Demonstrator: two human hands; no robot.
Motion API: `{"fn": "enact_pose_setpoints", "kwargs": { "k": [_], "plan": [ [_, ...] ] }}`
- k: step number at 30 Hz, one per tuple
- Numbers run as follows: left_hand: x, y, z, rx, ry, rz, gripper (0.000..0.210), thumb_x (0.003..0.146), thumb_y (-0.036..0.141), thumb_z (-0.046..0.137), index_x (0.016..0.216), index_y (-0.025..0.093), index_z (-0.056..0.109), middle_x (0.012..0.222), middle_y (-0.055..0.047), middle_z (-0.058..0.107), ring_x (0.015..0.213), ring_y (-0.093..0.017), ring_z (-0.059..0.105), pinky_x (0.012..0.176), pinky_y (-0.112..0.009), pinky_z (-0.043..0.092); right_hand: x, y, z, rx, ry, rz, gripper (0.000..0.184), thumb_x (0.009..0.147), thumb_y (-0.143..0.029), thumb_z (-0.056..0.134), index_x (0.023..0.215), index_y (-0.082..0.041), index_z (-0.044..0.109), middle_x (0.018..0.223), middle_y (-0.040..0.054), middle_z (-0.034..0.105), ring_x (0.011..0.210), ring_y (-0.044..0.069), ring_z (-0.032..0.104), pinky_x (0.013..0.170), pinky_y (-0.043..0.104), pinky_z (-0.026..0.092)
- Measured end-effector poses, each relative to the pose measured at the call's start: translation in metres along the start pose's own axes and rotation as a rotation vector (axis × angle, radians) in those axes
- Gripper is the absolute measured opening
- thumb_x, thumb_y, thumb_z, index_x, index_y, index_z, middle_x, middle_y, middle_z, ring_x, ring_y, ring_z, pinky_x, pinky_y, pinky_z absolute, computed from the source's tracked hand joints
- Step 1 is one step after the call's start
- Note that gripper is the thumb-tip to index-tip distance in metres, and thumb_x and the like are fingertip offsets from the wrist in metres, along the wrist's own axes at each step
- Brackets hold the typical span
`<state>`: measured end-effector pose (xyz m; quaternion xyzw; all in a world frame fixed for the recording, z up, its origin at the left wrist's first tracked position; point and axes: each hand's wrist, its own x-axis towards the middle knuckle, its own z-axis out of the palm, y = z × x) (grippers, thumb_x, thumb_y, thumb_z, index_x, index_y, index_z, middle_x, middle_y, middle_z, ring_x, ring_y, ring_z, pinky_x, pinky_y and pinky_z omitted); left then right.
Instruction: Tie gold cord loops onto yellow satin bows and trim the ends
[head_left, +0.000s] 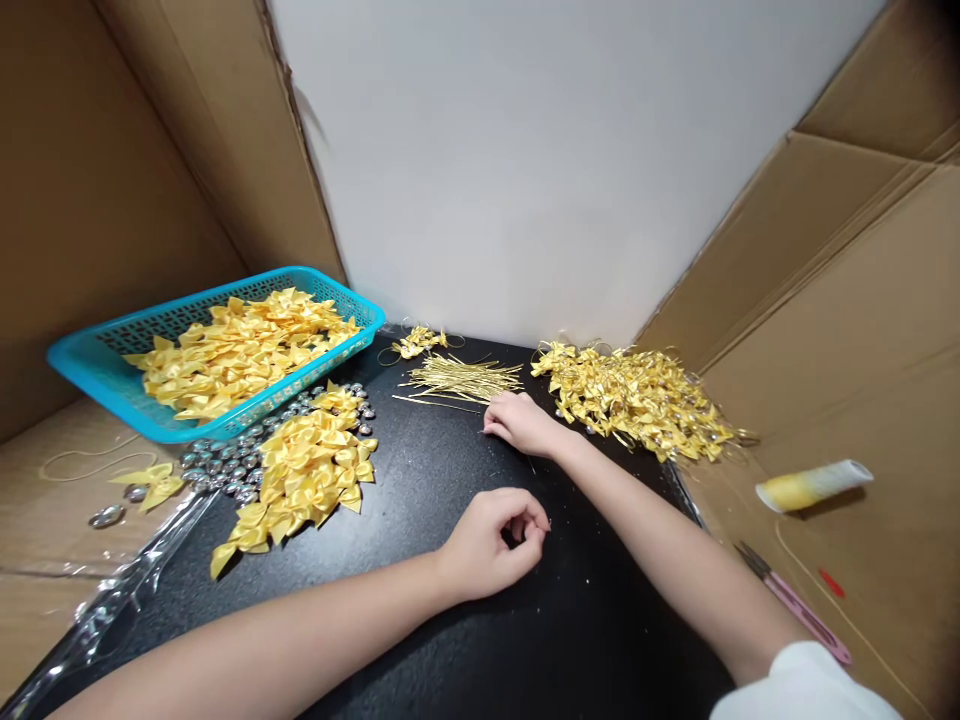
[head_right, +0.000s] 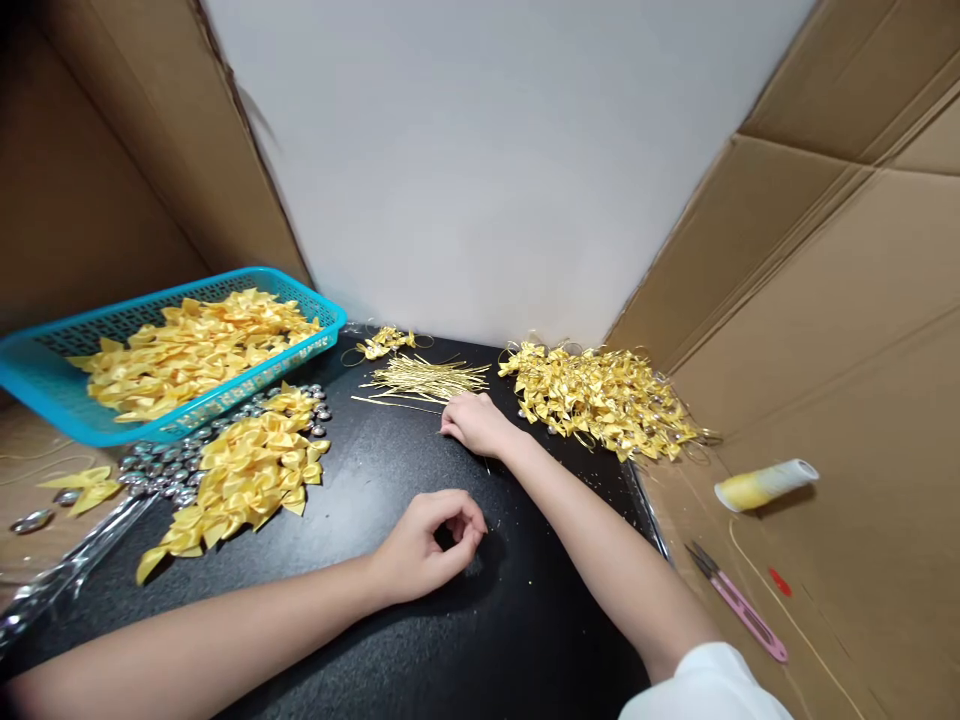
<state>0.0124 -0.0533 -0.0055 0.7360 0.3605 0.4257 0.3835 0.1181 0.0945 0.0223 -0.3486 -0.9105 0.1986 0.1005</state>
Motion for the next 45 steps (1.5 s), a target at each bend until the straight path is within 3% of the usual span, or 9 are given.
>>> {"fn": "enact_pose_setpoints", "kwargs": {
  "k": [4, 6, 8, 11, 18, 23, 28, 35, 45],
  "plan": [
    [0.004, -0.003, -0.005, 0.133, 0.241, -0.056, 0.011, 0.078, 0.013, 0.057, 0.088, 0.019, 0.060, 0.083, -0.003, 0.062, 0.078, -0.017, 0.056, 0.072, -0.028, 0.045, -0.017, -0.002, -0.004, 0.239, 0.153, 0.049, 0.015, 0.089, -0.019, 0.054, 0.075, -0.016, 0.057, 0.078, 0.0009, 0.055, 0.076, 0.015, 0.049, 0.072, 0.028, 0.038],
    [0.010, -0.008, -0.010, 0.169, 0.462, -0.123, 0.032, 0.079, 0.021, 0.063, 0.110, 0.020, 0.055, 0.110, -0.008, 0.059, 0.097, -0.021, 0.054, 0.083, -0.034, 0.045, -0.030, -0.007, -0.003, 0.372, 0.209, 0.053, 0.018, 0.092, -0.026, 0.050, 0.076, -0.017, 0.054, 0.076, -0.0008, 0.052, 0.069, 0.013, 0.047, 0.066, 0.026, 0.039],
    [0.018, -0.014, -0.017, 0.171, 0.555, -0.167, 0.038, 0.081, 0.027, 0.064, 0.117, 0.020, 0.053, 0.123, -0.011, 0.054, 0.109, -0.024, 0.051, 0.091, -0.038, 0.043, -0.044, -0.014, 0.001, 0.491, 0.253, 0.054, 0.023, 0.092, -0.034, 0.047, 0.076, -0.019, 0.052, 0.072, -0.0022, 0.050, 0.066, 0.013, 0.047, 0.063, 0.025, 0.040],
    [0.029, -0.019, -0.028, 0.146, 0.358, -0.157, 0.019, 0.086, 0.033, 0.059, 0.100, 0.021, 0.065, 0.107, -0.007, 0.066, 0.106, -0.024, 0.055, 0.094, -0.039, 0.040, -0.063, -0.023, 0.013, 0.623, 0.343, 0.083, 0.030, 0.090, -0.045, 0.048, 0.075, -0.020, 0.052, 0.072, -0.0019, 0.049, 0.068, 0.014, 0.047, 0.064, 0.026, 0.041],
    [0.035, -0.023, -0.039, 0.110, 0.060, -0.071, 0.018, 0.087, 0.034, 0.058, 0.093, 0.021, 0.070, 0.098, -0.005, 0.070, 0.096, -0.022, 0.058, 0.090, -0.036, 0.041, -0.089, -0.031, 0.036, 0.784, 0.559, 0.214, 0.036, 0.087, -0.053, 0.052, 0.070, -0.021, 0.052, 0.070, -0.0013, 0.046, 0.069, 0.015, 0.044, 0.064, 0.027, 0.037],
    [0.033, -0.025, -0.037, 0.127, 0.108, -0.111, 0.020, 0.083, 0.035, 0.063, 0.096, 0.020, 0.064, 0.098, -0.005, 0.067, 0.095, -0.021, 0.056, 0.088, -0.035, 0.041, -0.091, -0.039, 0.047, 0.873, 0.639, 0.251, 0.035, 0.086, -0.053, 0.053, 0.071, -0.021, 0.051, 0.073, -0.0010, 0.046, 0.071, 0.015, 0.045, 0.066, 0.027, 0.039],
    [0.032, -0.023, -0.036, 0.068, -0.034, -0.066, 0.016, 0.088, 0.033, 0.057, 0.085, 0.020, 0.066, 0.091, -0.004, 0.068, 0.092, -0.020, 0.056, 0.088, -0.034, 0.040, -0.089, -0.046, 0.055, 0.952, 0.680, 0.272, 0.032, 0.086, -0.050, 0.055, 0.073, -0.021, 0.050, 0.074, -0.0009, 0.047, 0.072, 0.015, 0.047, 0.068, 0.026, 0.040],
    [0.030, -0.030, -0.036, -0.038, 0.056, -0.129, 0.022, 0.086, 0.037, 0.060, 0.076, 0.019, 0.069, 0.081, -0.004, 0.068, 0.084, -0.019, 0.058, 0.081, -0.032, 0.045, -0.088, -0.043, 0.053, 1.029, 0.684, 0.286, 0.031, 0.082, -0.050, 0.059, 0.073, -0.021, 0.052, 0.069, -0.0019, 0.050, 0.066, 0.014, 0.049, 0.066, 0.027, 0.044],
    [0.029, -0.026, -0.037, -0.032, 0.019, -0.184, 0.026, 0.085, 0.035, 0.061, 0.068, 0.019, 0.072, 0.070, -0.004, 0.068, 0.077, -0.018, 0.059, 0.075, -0.030, 0.044, -0.100, -0.026, 0.034, 0.807, 0.711, 0.227, 0.018, 0.078, -0.035, 0.068, 0.090, -0.022, 0.070, 0.084, 0.0021, 0.058, 0.077, 0.016, 0.054, 0.071, 0.030, 0.044]
  ]
}}
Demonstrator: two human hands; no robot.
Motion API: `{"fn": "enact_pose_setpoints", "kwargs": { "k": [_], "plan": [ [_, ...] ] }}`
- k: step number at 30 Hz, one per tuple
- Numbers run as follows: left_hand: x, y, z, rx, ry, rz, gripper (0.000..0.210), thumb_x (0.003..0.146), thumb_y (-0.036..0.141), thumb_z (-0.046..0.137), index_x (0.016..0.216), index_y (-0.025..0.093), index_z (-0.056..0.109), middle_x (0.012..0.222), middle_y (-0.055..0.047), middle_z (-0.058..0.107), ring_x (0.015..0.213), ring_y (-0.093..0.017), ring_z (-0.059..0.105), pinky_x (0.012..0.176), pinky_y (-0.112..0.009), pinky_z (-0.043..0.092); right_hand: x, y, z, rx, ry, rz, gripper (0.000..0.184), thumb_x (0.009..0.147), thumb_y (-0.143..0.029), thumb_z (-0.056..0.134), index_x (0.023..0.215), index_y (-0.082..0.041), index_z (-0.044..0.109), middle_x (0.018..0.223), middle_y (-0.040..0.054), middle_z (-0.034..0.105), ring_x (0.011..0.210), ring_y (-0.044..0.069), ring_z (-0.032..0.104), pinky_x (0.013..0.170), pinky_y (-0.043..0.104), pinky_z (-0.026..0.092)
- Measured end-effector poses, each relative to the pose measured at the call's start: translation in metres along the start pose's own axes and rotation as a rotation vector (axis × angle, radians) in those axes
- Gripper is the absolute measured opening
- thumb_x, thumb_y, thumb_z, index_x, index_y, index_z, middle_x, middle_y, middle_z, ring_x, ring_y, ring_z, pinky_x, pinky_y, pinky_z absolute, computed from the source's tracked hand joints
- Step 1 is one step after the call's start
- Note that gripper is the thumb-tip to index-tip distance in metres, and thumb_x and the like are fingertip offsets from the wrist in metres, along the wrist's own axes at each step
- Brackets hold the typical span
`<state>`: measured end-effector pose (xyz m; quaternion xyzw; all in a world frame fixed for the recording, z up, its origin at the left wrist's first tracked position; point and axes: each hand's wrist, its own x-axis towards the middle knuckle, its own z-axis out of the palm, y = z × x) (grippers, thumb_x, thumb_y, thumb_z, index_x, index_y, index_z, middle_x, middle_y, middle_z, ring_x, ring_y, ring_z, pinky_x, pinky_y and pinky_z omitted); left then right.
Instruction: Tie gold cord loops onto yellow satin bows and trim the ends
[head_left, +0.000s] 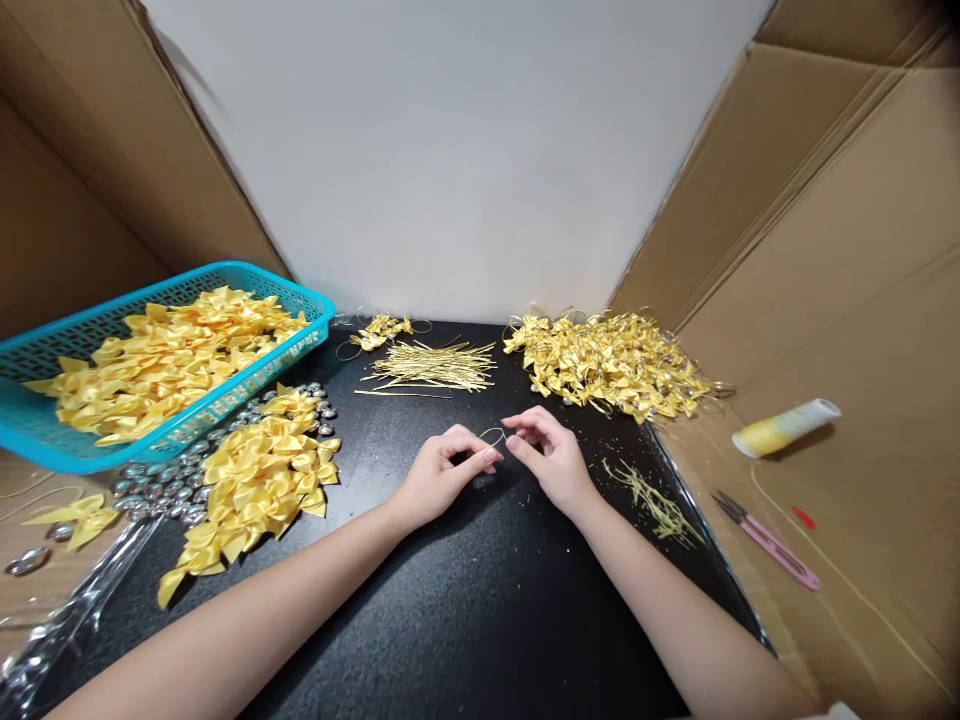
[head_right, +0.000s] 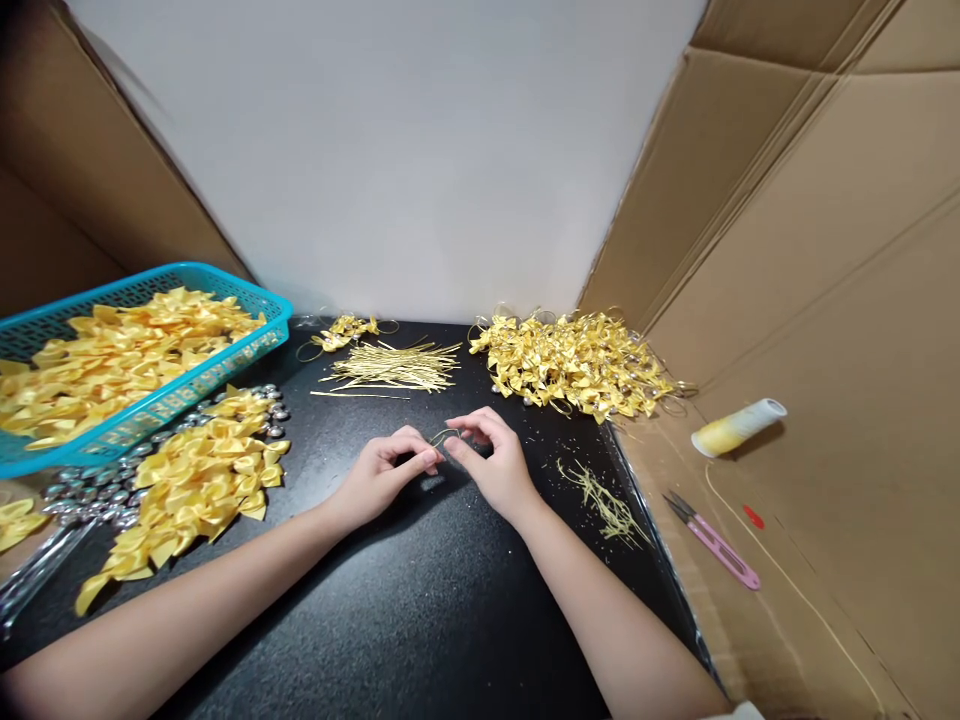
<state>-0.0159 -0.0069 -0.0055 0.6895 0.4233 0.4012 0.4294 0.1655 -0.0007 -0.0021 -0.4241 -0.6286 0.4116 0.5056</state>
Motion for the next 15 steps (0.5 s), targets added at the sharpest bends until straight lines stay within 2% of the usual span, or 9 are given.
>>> {"fn": "enact_pose_setpoints", "kwargs": {
  "k": [3, 7, 10, 15],
  "plan": [
    [-0.0003, 0.0001, 0.0005, 0.024, -0.013, 0.007, 0.026, 0.084, 0.036, 0.062, 0.068, 0.020, 0.073, 0.067, -0.003, 0.067, 0.075, -0.018, 0.058, 0.074, -0.029, 0.044, -0.0006, -0.0040, -0.0021, -0.158, -0.043, -0.107, 0.008, 0.079, -0.028, 0.068, 0.085, -0.023, 0.072, 0.081, 0.0018, 0.059, 0.079, 0.018, 0.055, 0.074, 0.033, 0.044],
    [-0.0003, -0.0002, -0.0002, 0.002, -0.017, 0.007, 0.027, 0.084, 0.037, 0.062, 0.068, 0.019, 0.073, 0.065, -0.003, 0.066, 0.072, -0.017, 0.058, 0.074, -0.030, 0.045, -0.0017, -0.0044, -0.0007, -0.247, -0.007, -0.155, 0.006, 0.081, -0.023, 0.066, 0.077, -0.022, 0.070, 0.076, 0.0012, 0.060, 0.076, 0.017, 0.054, 0.072, 0.033, 0.044],
    [0.0002, -0.0015, -0.0007, -0.105, 0.024, -0.032, 0.029, 0.082, 0.041, 0.063, 0.066, 0.017, 0.072, 0.064, -0.003, 0.065, 0.069, -0.016, 0.058, 0.070, -0.029, 0.047, -0.0034, -0.0037, 0.0023, -0.288, 0.002, -0.184, 0.010, 0.082, -0.021, 0.064, 0.073, -0.022, 0.067, 0.074, 0.0010, 0.060, 0.074, 0.017, 0.053, 0.070, 0.032, 0.044],
    [0.0020, -0.0017, 0.0001, -0.300, 0.117, -0.140, 0.032, 0.080, 0.042, 0.064, 0.061, 0.017, 0.069, 0.068, -0.003, 0.069, 0.081, -0.019, 0.064, 0.078, -0.030, 0.048, -0.0074, -0.0041, 0.0058, -0.378, 0.001, -0.281, 0.014, 0.084, -0.019, 0.059, 0.071, -0.021, 0.063, 0.075, 0.0014, 0.058, 0.076, 0.018, 0.053, 0.073, 0.034, 0.043]
  ]
}}
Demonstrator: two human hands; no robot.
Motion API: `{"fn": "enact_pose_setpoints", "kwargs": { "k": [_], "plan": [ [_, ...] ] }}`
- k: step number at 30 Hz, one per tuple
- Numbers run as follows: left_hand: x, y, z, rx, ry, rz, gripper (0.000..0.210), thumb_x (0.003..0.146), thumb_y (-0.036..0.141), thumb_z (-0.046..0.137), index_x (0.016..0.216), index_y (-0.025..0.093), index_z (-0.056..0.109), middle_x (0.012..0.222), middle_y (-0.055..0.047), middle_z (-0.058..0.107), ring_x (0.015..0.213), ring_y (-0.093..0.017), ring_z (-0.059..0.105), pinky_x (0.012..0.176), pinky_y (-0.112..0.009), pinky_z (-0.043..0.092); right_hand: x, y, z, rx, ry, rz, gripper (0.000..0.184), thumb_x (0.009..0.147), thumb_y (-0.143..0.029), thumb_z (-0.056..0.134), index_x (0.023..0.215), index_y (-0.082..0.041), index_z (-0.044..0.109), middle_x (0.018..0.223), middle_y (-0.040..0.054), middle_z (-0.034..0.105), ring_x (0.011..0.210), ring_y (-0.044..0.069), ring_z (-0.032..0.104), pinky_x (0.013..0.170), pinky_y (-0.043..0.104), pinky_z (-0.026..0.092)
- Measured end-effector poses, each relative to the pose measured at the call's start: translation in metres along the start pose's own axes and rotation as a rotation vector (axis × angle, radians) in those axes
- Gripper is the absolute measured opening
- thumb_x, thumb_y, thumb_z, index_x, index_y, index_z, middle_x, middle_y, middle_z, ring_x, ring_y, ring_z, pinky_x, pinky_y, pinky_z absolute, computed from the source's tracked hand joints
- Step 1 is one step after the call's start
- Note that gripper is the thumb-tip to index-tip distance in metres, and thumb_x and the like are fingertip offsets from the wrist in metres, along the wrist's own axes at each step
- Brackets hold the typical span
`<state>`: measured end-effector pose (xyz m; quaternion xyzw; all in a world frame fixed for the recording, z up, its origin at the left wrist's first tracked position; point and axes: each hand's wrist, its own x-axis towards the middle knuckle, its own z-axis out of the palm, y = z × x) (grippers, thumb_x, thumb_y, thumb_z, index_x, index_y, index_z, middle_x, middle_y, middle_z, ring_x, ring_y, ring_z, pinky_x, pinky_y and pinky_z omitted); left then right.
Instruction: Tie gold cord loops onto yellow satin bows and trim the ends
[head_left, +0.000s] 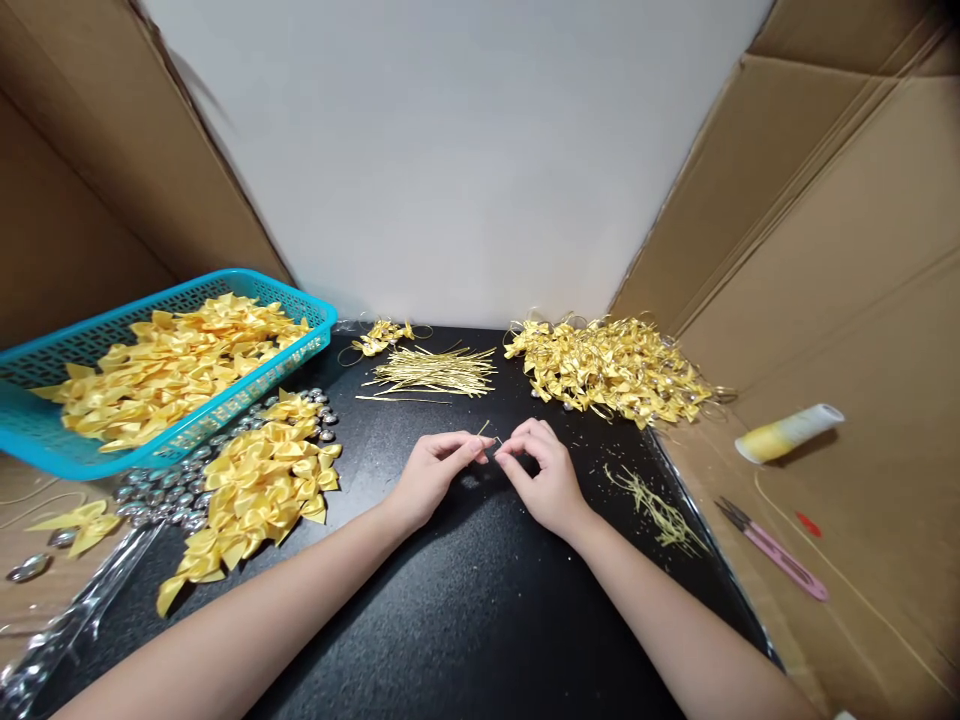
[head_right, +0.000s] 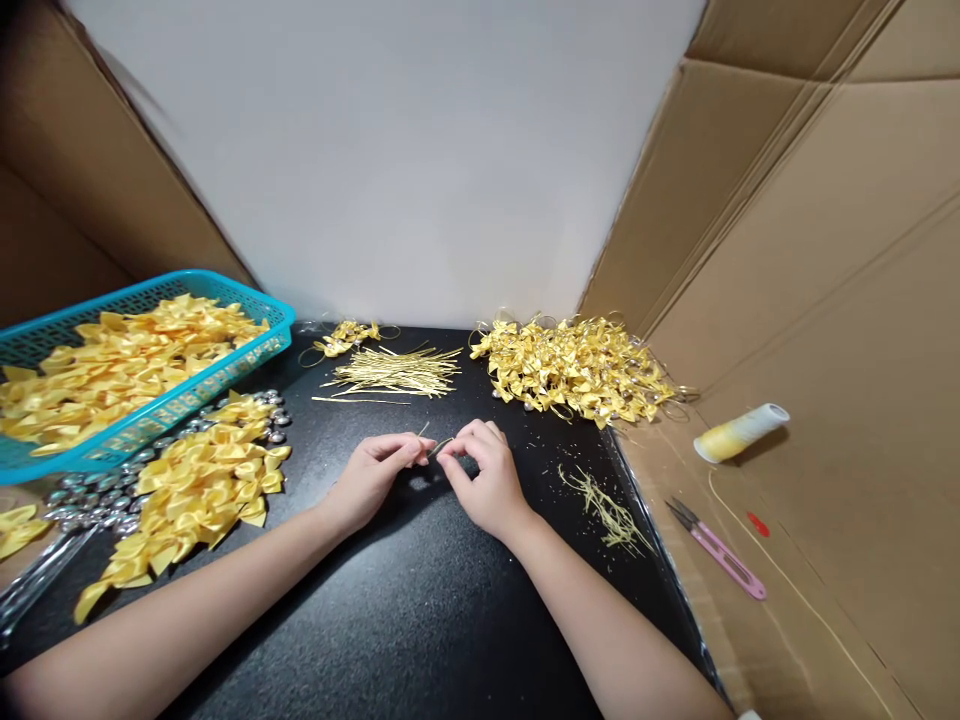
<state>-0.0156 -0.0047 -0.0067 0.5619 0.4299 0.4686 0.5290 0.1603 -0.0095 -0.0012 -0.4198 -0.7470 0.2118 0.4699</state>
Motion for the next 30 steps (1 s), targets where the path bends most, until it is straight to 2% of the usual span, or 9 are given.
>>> {"fn": "enact_pose_setpoints", "kwargs": {
  "k": [3, 6, 7, 10, 12, 16, 20, 25, 30],
  "plan": [
    [0.000, 0.002, 0.001, 0.011, -0.023, -0.023, 0.030, 0.079, 0.040, 0.066, 0.060, 0.016, 0.069, 0.065, -0.002, 0.068, 0.072, -0.017, 0.062, 0.073, -0.029, 0.048, -0.001, 0.000, -0.001, -0.007, 0.068, -0.007, 0.005, 0.084, -0.021, 0.061, 0.082, -0.022, 0.065, 0.080, 0.0024, 0.058, 0.079, 0.019, 0.054, 0.074, 0.034, 0.043],
    [-0.001, 0.005, 0.001, 0.051, -0.081, -0.011, 0.030, 0.080, 0.038, 0.066, 0.060, 0.015, 0.070, 0.064, -0.002, 0.067, 0.065, -0.014, 0.058, 0.068, -0.027, 0.046, 0.000, 0.000, -0.002, -0.004, 0.069, 0.012, 0.022, 0.084, -0.024, 0.062, 0.106, -0.024, 0.064, 0.088, 0.0035, 0.060, 0.083, 0.020, 0.055, 0.074, 0.034, 0.044],
    [-0.002, 0.005, 0.001, 0.068, -0.101, 0.000, 0.029, 0.080, 0.037, 0.067, 0.061, 0.015, 0.070, 0.063, -0.002, 0.066, 0.063, -0.014, 0.057, 0.066, -0.026, 0.045, 0.000, 0.001, -0.002, -0.009, 0.058, 0.013, 0.022, 0.085, -0.025, 0.061, 0.106, -0.024, 0.065, 0.088, 0.0033, 0.060, 0.083, 0.020, 0.055, 0.074, 0.035, 0.044],
    [-0.003, 0.005, 0.001, 0.114, -0.147, 0.013, 0.026, 0.080, 0.036, 0.067, 0.066, 0.014, 0.072, 0.062, -0.002, 0.064, 0.061, -0.013, 0.055, 0.062, -0.025, 0.042, 0.000, 0.003, 0.000, -0.044, 0.039, 0.004, 0.009, 0.087, -0.024, 0.059, 0.086, -0.023, 0.068, 0.080, 0.0022, 0.060, 0.080, 0.019, 0.054, 0.076, 0.035, 0.042],
    [-0.003, 0.004, 0.000, 0.123, -0.159, 0.010, 0.026, 0.081, 0.036, 0.066, 0.068, 0.014, 0.073, 0.063, -0.002, 0.064, 0.061, -0.013, 0.054, 0.062, -0.025, 0.041, 0.000, 0.005, 0.000, -0.064, 0.044, 0.004, 0.014, 0.088, -0.023, 0.058, 0.077, -0.022, 0.066, 0.077, 0.0020, 0.059, 0.078, 0.019, 0.053, 0.075, 0.035, 0.041],
    [-0.003, 0.001, 0.000, 0.081, -0.164, -0.001, 0.028, 0.081, 0.038, 0.067, 0.070, 0.013, 0.073, 0.064, -0.002, 0.064, 0.063, -0.013, 0.054, 0.063, -0.025, 0.040, -0.001, 0.005, 0.000, -0.055, 0.067, -0.012, 0.013, 0.087, -0.021, 0.057, 0.076, -0.021, 0.063, 0.076, 0.0015, 0.058, 0.077, 0.018, 0.053, 0.074, 0.035, 0.040],
    [-0.004, 0.000, 0.002, 0.086, -0.162, -0.004, 0.030, 0.080, 0.040, 0.068, 0.068, 0.012, 0.073, 0.062, -0.002, 0.063, 0.060, -0.012, 0.051, 0.061, -0.025, 0.038, -0.003, 0.005, 0.000, -0.009, 0.046, -0.045, 0.007, 0.085, -0.019, 0.058, 0.088, -0.021, 0.064, 0.083, 0.0023, 0.060, 0.080, 0.019, 0.055, 0.075, 0.035, 0.040],
    [-0.005, 0.001, 0.003, 0.066, -0.142, -0.006, 0.031, 0.077, 0.041, 0.071, 0.064, 0.013, 0.073, 0.061, -0.004, 0.064, 0.061, -0.014, 0.053, 0.063, -0.026, 0.039, -0.004, 0.007, 0.002, -0.033, 0.036, -0.064, 0.013, 0.088, -0.020, 0.058, 0.075, -0.021, 0.061, 0.074, 0.0007, 0.059, 0.076, 0.018, 0.054, 0.072, 0.033, 0.038],
    [-0.001, -0.005, -0.001, -0.056, -0.025, -0.031, 0.037, 0.077, 0.048, 0.067, 0.065, 0.013, 0.073, 0.061, -0.004, 0.064, 0.060, -0.013, 0.054, 0.063, -0.025, 0.041, -0.003, 0.011, 0.005, -0.105, 0.065, -0.060, 0.014, 0.088, -0.017, 0.056, 0.075, -0.020, 0.058, 0.075, 0.0006, 0.059, 0.076, 0.018, 0.052, 0.072, 0.033, 0.036]
  ]
}}
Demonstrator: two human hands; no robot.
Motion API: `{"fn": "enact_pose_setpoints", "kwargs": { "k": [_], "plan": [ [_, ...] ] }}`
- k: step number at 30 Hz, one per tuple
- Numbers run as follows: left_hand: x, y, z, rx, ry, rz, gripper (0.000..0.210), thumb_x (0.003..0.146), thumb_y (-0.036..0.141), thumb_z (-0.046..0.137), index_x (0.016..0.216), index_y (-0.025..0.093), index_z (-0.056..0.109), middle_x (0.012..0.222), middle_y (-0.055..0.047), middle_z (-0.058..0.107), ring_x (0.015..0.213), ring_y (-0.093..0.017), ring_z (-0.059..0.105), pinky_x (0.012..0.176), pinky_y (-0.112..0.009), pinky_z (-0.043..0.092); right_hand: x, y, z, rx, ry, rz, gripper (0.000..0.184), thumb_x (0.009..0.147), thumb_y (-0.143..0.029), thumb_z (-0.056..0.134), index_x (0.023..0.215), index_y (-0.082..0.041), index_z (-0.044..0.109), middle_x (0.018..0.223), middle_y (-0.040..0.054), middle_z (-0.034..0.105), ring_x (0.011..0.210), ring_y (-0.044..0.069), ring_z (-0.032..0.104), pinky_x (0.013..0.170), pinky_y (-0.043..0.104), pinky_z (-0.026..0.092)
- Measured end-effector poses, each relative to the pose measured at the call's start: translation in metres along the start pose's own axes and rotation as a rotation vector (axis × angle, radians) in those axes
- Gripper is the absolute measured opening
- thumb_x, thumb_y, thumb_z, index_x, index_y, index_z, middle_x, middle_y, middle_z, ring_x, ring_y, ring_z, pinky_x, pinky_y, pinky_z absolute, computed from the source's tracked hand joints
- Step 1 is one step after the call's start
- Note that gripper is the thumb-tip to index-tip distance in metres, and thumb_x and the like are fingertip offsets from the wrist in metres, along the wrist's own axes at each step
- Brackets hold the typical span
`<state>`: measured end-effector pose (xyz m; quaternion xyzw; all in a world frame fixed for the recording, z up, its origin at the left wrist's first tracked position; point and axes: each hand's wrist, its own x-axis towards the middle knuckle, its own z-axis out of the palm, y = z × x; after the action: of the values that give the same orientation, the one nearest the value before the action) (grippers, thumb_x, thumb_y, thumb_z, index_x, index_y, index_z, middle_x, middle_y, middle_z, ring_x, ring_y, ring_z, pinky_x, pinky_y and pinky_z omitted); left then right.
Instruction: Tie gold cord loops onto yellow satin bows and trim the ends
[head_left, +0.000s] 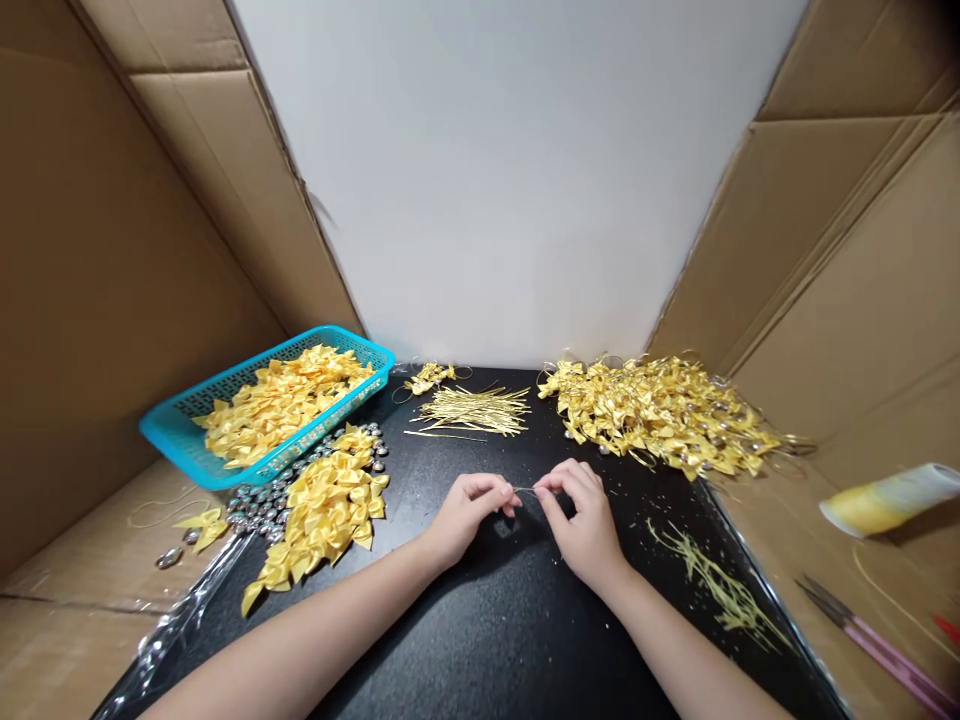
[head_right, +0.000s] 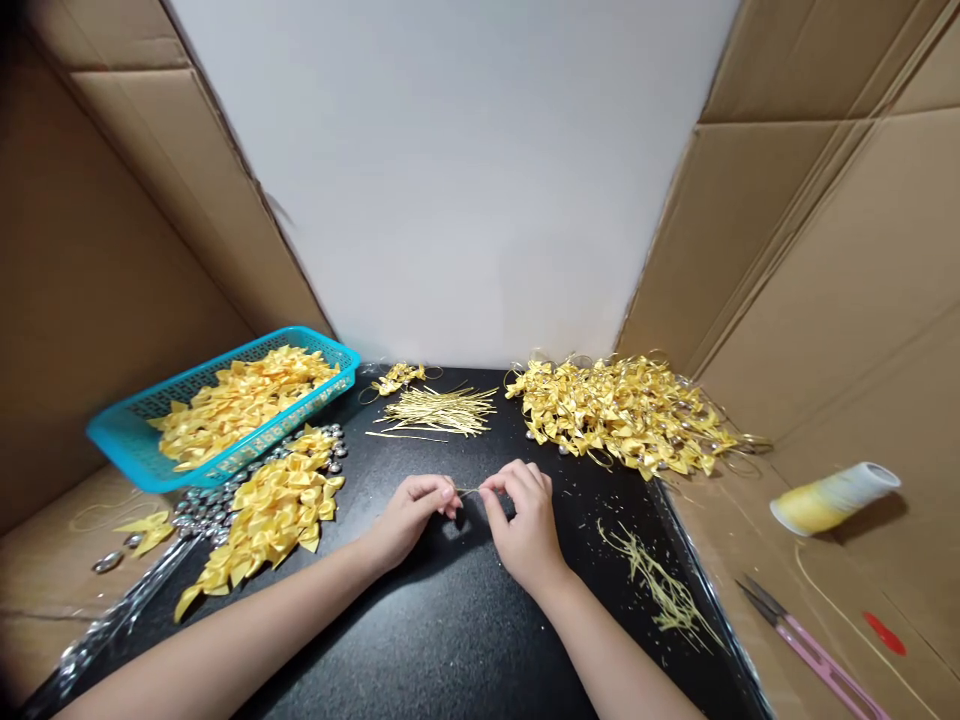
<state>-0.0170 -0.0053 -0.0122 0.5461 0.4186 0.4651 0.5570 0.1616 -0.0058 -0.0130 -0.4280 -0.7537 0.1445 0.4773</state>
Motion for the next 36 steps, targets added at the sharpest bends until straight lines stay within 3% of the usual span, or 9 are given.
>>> {"fn": "enact_pose_setpoints", "kwargs": {
  "k": [4, 7, 12, 18, 26, 36],
  "plan": [
    [0.005, -0.006, -0.004, -0.080, 0.123, -0.018, 0.040, 0.081, 0.052, 0.060, 0.086, 0.015, 0.076, 0.071, -0.005, 0.070, 0.066, -0.014, 0.056, 0.067, -0.025, 0.044, -0.002, 0.000, 0.001, -0.086, -0.060, -0.052, 0.012, 0.087, -0.015, 0.056, 0.077, -0.020, 0.058, 0.077, 0.0008, 0.059, 0.077, 0.018, 0.052, 0.073, 0.034, 0.033],
    [0.004, -0.005, -0.001, -0.065, 0.122, -0.047, 0.036, 0.079, 0.046, 0.067, 0.096, 0.015, 0.076, 0.083, -0.009, 0.075, 0.074, -0.017, 0.061, 0.072, -0.027, 0.046, -0.003, -0.003, 0.001, -0.100, -0.105, -0.117, 0.012, 0.088, -0.016, 0.056, 0.077, -0.020, 0.057, 0.079, 0.0010, 0.060, 0.078, 0.018, 0.052, 0.074, 0.034, 0.032],
    [-0.003, 0.003, 0.005, 0.103, 0.009, -0.029, 0.022, 0.074, 0.034, 0.074, 0.081, 0.014, 0.080, 0.084, -0.010, 0.077, 0.078, -0.020, 0.065, 0.074, -0.028, 0.047, -0.004, -0.003, 0.001, -0.129, -0.054, -0.116, 0.012, 0.090, -0.017, 0.054, 0.079, -0.020, 0.057, 0.080, 0.0019, 0.060, 0.080, 0.018, 0.052, 0.075, 0.035, 0.032],
    [-0.005, 0.004, 0.007, 0.283, -0.048, 0.010, 0.024, 0.079, 0.036, 0.068, 0.078, 0.014, 0.077, 0.077, -0.007, 0.075, 0.069, -0.018, 0.063, 0.068, -0.027, 0.046, -0.002, 0.000, 0.001, -0.115, -0.091, -0.064, 0.012, 0.090, -0.018, 0.055, 0.079, -0.021, 0.060, 0.081, 0.0019, 0.061, 0.081, 0.019, 0.053, 0.075, 0.035, 0.033],
    [-0.005, 0.007, 0.007, 0.160, -0.004, 0.031, 0.022, 0.079, 0.034, 0.066, 0.071, 0.013, 0.068, 0.068, -0.001, 0.065, 0.066, -0.013, 0.056, 0.066, -0.024, 0.043, 0.004, 0.000, -0.001, 0.176, -0.230, 0.093, 0.004, 0.084, -0.019, 0.060, 0.085, -0.023, 0.059, 0.087, 0.0015, 0.062, 0.087, 0.020, 0.055, 0.078, 0.035, 0.040],
    [-0.003, 0.012, 0.008, 0.169, 0.039, 0.027, 0.017, 0.075, 0.022, 0.059, 0.061, 0.015, 0.063, 0.062, 0.000, 0.062, 0.062, -0.013, 0.053, 0.064, -0.024, 0.042, 0.003, -0.005, 0.001, 0.060, -0.265, 0.079, 0.014, 0.082, -0.015, 0.067, 0.074, -0.021, 0.058, 0.082, -0.0015, 0.064, 0.084, 0.017, 0.055, 0.077, 0.032, 0.036]
  ]
}}
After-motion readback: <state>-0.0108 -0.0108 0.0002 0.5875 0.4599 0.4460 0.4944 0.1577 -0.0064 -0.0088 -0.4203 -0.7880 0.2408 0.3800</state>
